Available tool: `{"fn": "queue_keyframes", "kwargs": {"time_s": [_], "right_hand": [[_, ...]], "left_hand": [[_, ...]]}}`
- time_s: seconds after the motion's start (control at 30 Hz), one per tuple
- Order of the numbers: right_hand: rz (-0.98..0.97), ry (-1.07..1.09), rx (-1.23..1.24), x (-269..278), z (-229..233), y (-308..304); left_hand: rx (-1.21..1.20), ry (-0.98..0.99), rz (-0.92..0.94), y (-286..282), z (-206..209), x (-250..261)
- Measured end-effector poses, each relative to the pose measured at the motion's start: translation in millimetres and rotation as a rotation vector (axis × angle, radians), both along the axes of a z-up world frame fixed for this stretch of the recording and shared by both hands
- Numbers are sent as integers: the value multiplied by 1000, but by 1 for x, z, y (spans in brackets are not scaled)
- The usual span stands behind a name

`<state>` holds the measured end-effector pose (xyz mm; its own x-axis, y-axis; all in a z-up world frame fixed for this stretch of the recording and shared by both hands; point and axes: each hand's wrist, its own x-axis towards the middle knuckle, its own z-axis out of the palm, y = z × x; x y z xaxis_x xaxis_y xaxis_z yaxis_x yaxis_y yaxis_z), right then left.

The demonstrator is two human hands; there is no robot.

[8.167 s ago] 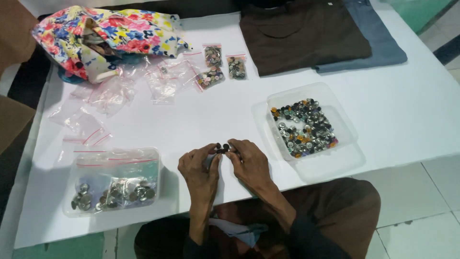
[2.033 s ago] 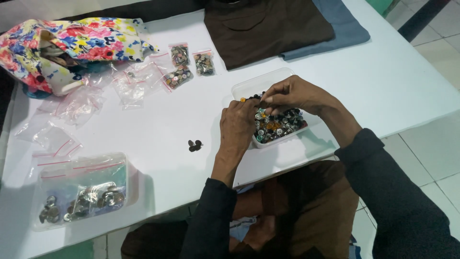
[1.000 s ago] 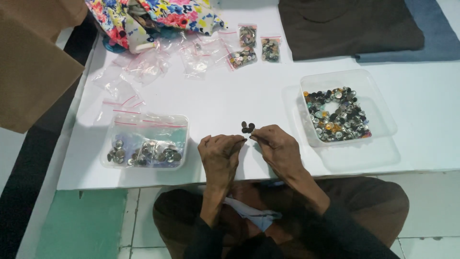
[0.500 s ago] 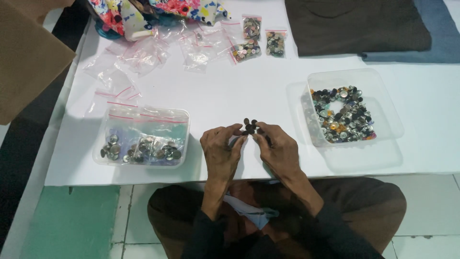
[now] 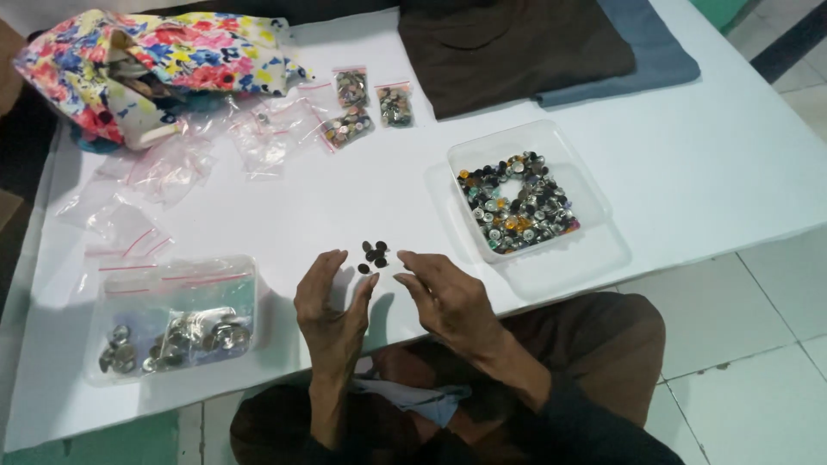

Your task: Sorting small black buttons from a container and placing them on a table

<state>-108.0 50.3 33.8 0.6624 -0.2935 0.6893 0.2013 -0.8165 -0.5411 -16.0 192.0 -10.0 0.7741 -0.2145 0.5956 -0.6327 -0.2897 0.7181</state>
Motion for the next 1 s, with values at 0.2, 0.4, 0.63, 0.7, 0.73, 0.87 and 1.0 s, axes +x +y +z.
{"fn": "queue_keyframes", "kwargs": {"time_s": [0.2,0.4,0.63,0.7,0.73,0.87,1.0], "right_hand": [[-124,212,-41,-25,14,-132],[-70,910,-123,-13,71,-183],[-86,1161,-405,26,35,-197],[37,996,-368,39,13,-204],[37,997,-365,39,17,-203],[115,912,35,33,46,-203],[101,829,217,10,72,-209]], "left_hand": [[-59,-153,-109,-39,30,-17],[185,-363,-364,-132,43,-12],[376,-199,-468,-173,14,9],[300,-200,-475,-165,30,3],[301,-199,-477,-164,29,2],[338,-183,-471,-166,28,5],[374,-111,-492,-171,17,9]]}}
